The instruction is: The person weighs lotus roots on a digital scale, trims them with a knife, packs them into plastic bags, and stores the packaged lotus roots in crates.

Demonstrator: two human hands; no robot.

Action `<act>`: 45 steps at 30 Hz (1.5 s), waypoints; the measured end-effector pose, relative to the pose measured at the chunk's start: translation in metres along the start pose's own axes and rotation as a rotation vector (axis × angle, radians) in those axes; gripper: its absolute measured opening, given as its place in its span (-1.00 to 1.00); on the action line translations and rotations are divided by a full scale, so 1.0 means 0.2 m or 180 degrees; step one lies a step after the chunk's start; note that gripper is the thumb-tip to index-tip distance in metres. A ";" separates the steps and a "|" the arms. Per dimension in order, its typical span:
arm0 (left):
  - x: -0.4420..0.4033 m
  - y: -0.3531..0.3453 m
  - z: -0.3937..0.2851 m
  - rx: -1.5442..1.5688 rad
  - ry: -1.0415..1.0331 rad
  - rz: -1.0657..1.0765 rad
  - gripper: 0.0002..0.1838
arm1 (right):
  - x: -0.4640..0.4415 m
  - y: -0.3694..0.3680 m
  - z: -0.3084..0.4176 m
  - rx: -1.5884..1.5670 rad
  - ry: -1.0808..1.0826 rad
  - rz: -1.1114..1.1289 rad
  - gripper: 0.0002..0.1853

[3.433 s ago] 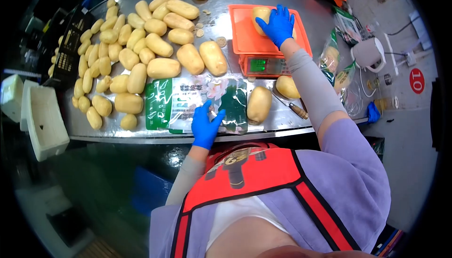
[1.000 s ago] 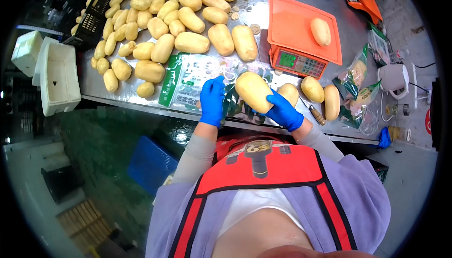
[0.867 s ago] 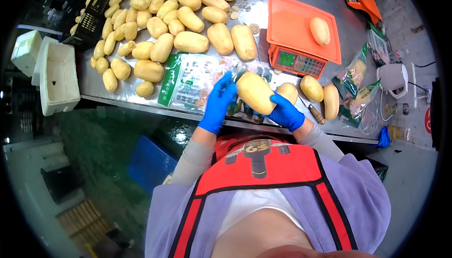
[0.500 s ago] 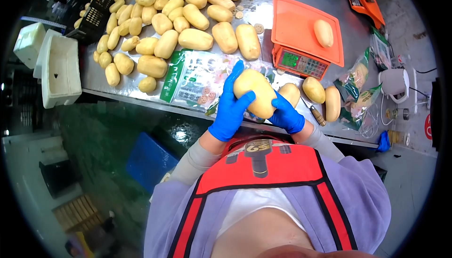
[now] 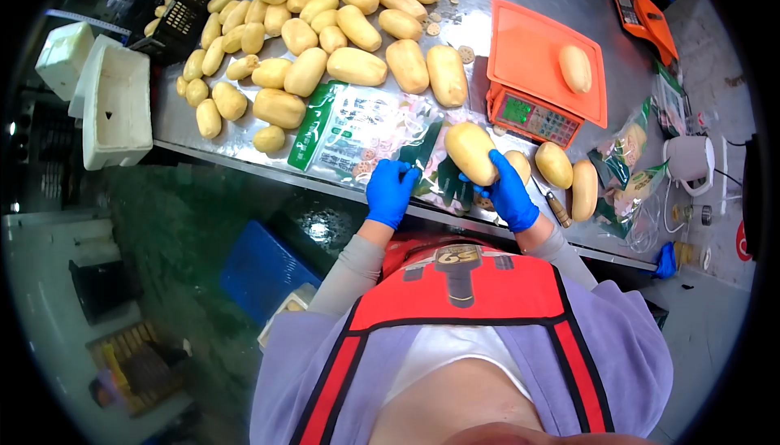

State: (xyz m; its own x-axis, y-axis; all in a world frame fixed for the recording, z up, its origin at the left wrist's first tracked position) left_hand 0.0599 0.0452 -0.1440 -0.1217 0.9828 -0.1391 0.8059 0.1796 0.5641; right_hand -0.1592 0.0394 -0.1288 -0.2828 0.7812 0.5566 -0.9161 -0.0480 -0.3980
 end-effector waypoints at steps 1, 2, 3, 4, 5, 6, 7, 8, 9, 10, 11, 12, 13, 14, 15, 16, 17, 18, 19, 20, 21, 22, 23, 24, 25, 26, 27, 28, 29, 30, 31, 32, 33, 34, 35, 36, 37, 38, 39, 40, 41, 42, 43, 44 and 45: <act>-0.01 0.01 0.01 -0.0021 0.0005 -0.0020 -0.78 | 0.00 -0.02 -0.01 -0.0001 -0.0003 0.0029 -0.48; -0.01 0.01 0.02 0.0048 -0.0021 0.0094 -0.79 | 0.02 -0.05 0.01 0.0284 0.0207 0.0020 -0.50; -0.03 0.02 0.04 0.0104 -0.0053 0.0187 -0.81 | 0.02 -0.09 0.03 0.0567 0.0431 0.0035 -0.52; -0.04 0.01 0.09 0.0330 -0.0114 0.0164 -0.83 | 0.02 -0.13 0.04 0.0551 0.0528 0.0227 -0.51; -0.04 -0.01 0.15 0.0694 0.0512 0.0372 -0.84 | 0.00 -0.13 0.02 0.0606 0.0613 0.0370 -0.48; -0.04 0.02 0.11 0.0724 0.0567 0.0350 -0.84 | -0.01 -0.15 0.01 0.0583 0.0646 0.0438 -0.48; -0.03 0.05 0.06 0.0751 0.0628 0.0318 -0.84 | -0.01 -0.18 0.01 0.0560 0.0670 0.0516 -0.47; -0.03 0.04 0.06 0.0353 0.0088 0.0157 -0.83 | 0.01 -0.20 0.02 0.0644 0.0502 0.0593 -0.45; -0.04 0.05 0.01 -0.0049 -0.0447 0.0033 -0.81 | 0.03 -0.24 0.05 0.0695 0.0561 0.0695 -0.42; -0.03 0.03 0.03 -0.0194 -0.0145 0.0278 -0.81 | 0.02 -0.24 0.03 0.0728 0.0559 0.0688 -0.41; -0.03 0.03 0.00 -0.0297 -0.0039 0.0356 -0.81 | 0.00 -0.24 0.02 0.0764 0.0559 0.0659 -0.39; -0.03 0.02 -0.01 -0.0440 -0.0047 0.0450 -0.82 | -0.01 -0.24 0.01 0.0777 0.0558 0.0700 -0.39; -0.03 0.01 -0.01 -0.0576 -0.0054 0.0553 -0.83 | -0.02 -0.25 0.01 0.0868 0.0474 0.0713 -0.38; -0.04 0.02 -0.02 -0.0580 -0.0039 0.0530 -0.83 | -0.02 -0.26 0.00 0.0959 0.0387 0.0717 -0.37; -0.04 0.02 -0.02 -0.0722 -0.0121 0.0419 -0.84 | -0.02 -0.27 0.00 0.0971 0.0382 0.0731 -0.37; -0.05 0.03 -0.03 -0.0861 -0.0204 0.0311 -0.84 | -0.02 -0.29 0.01 0.1002 0.0419 0.0727 -0.37; -0.07 0.05 -0.04 -0.0857 -0.0196 0.0302 -0.84 | -0.02 -0.31 0.02 0.1032 0.0458 0.0720 -0.36; -0.09 0.07 0.02 0.0230 0.0555 0.0585 -0.84 | -0.04 -0.31 0.01 0.1043 0.0450 0.0731 -0.36; -0.09 0.05 0.06 0.1329 0.1295 0.0847 -0.84 | -0.05 -0.32 0.01 0.1046 0.0517 0.0779 -0.34; -0.11 0.05 0.08 0.1803 0.1430 0.0795 -0.83 | -0.06 -0.34 0.01 0.1046 0.0586 0.0830 -0.33; -0.12 0.06 0.09 0.1802 0.1434 0.0774 -0.83 | -0.06 -0.35 0.02 0.1053 0.0583 0.0850 -0.33; -0.13 0.06 0.10 0.1858 0.1573 0.0823 -0.83 | -0.05 -0.36 0.03 0.1144 0.0470 0.0807 -0.33; -0.14 0.07 0.10 0.1913 0.1709 0.0871 -0.83 | -0.05 -0.37 0.04 0.1236 0.0360 0.0766 -0.32; -0.15 0.09 0.08 0.2060 0.1914 0.1035 -0.82 | -0.06 -0.37 0.03 0.1241 0.0363 0.0793 -0.32; -0.17 0.10 0.09 0.2051 0.1912 0.1006 -0.82 | -0.08 -0.36 0.04 0.1280 0.0533 0.0765 -0.31; -0.17 0.11 0.11 0.2226 0.1967 0.0895 -0.82 | -0.10 -0.35 0.05 0.1315 0.0699 0.0735 -0.30; -0.18 0.10 0.13 0.2400 0.2023 0.0778 -0.81 | -0.11 -0.35 0.05 0.1314 0.0698 0.0767 -0.30; -0.19 0.07 0.18 0.2670 0.2032 0.0743 -0.81 | -0.12 -0.35 0.06 0.1620 0.0913 0.0762 -0.29; -0.19 0.06 0.19 0.2654 0.2027 0.0696 -0.81 | -0.14 -0.35 0.07 0.1921 0.1138 0.0761 -0.27; -0.24 0.09 0.16 0.1905 0.1234 0.0497 -0.83 | -0.15 -0.34 0.07 0.2270 0.1375 0.0711 -0.22; -0.26 0.13 0.13 0.1140 0.0456 0.0304 -0.85 | -0.15 -0.34 0.08 0.2264 0.1389 0.0754 -0.22; -0.29 0.16 0.03 0.0609 0.0280 0.0498 -0.88 | -0.13 -0.36 0.10 0.2828 0.1496 0.0736 -0.21; -0.29 0.19 -0.02 0.0592 0.0291 0.0468 -0.88 | -0.10 -0.38 0.13 0.3395 0.1596 0.0708 -0.19; -0.28 0.21 -0.10 0.0142 -0.0135 0.0271 -0.88 | -0.08 -0.39 0.15 0.3401 0.1600 0.0710 -0.19; -0.28 0.22 -0.16 -0.0313 -0.0557 0.0071 -0.88 | -0.09 -0.39 0.15 0.3406 0.1610 0.0748 -0.19; -0.28 0.20 -0.20 -0.0514 -0.0718 0.0147 -0.86 | -0.11 -0.36 0.17 0.3308 0.1659 0.0710 -0.20; -0.28 0.18 -0.24 -0.0578 -0.0969 0.0301 -0.87 | -0.13 -0.33 0.17 0.3208 0.1700 0.0678 -0.22; -0.27 0.17 -0.28 -0.0505 -0.1166 0.0411 -0.87 | -0.20 -0.27 0.14 0.2559 0.1700 0.0568 -0.30; -0.25 0.14 -0.32 -0.0432 -0.1369 0.0524 -0.86 | -0.24 -0.24 0.10 0.1537 0.0756 0.0552 -0.37; -0.25 0.14 -0.34 -0.0320 -0.1412 0.0399 -0.85 | -0.28 -0.20 0.07 0.0984 0.0371 0.0596 -0.39; -0.27 0.15 -0.37 -0.0279 -0.1351 0.0325 -0.83 | -0.28 -0.20 0.06 0.0431 -0.0017 0.0622 -0.41; -0.29 0.13 -0.35 -0.0120 -0.1257 0.0196 -0.83 | -0.26 -0.23 0.10 0.0737 0.0417 0.0362 -0.33; -0.31 0.14 -0.33 0.0036 -0.1165 0.0070 -0.82 | -0.25 -0.23 0.10 0.0736 0.0417 0.0374 -0.33; -0.33 0.16 -0.34 0.0022 -0.1166 0.0067 -0.82 | -0.22 -0.29 0.17 0.1912 0.1262 0.0647 -0.29; -0.35 0.20 -0.37 0.0016 -0.1275 -0.0019 -0.80 | -0.16 -0.37 0.21 0.3084 0.2106 0.0899 -0.24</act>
State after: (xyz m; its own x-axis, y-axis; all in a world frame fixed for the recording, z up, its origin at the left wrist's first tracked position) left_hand 0.0574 -0.0132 -0.0518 0.1082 0.8868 -0.4492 0.8088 0.1842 0.5585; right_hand -0.0944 -0.0078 -0.0856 -0.5667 0.8220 -0.0560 -0.7587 -0.4941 0.4246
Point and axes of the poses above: each hand's wrist, its own x-axis away from the middle knuckle, its own y-axis out of the back of the hand, z = x × y, the point moved 6 cm from there along -x, towards the middle knuckle, and after that the axes turned 7 degrees about x, right-handed, at the moved point
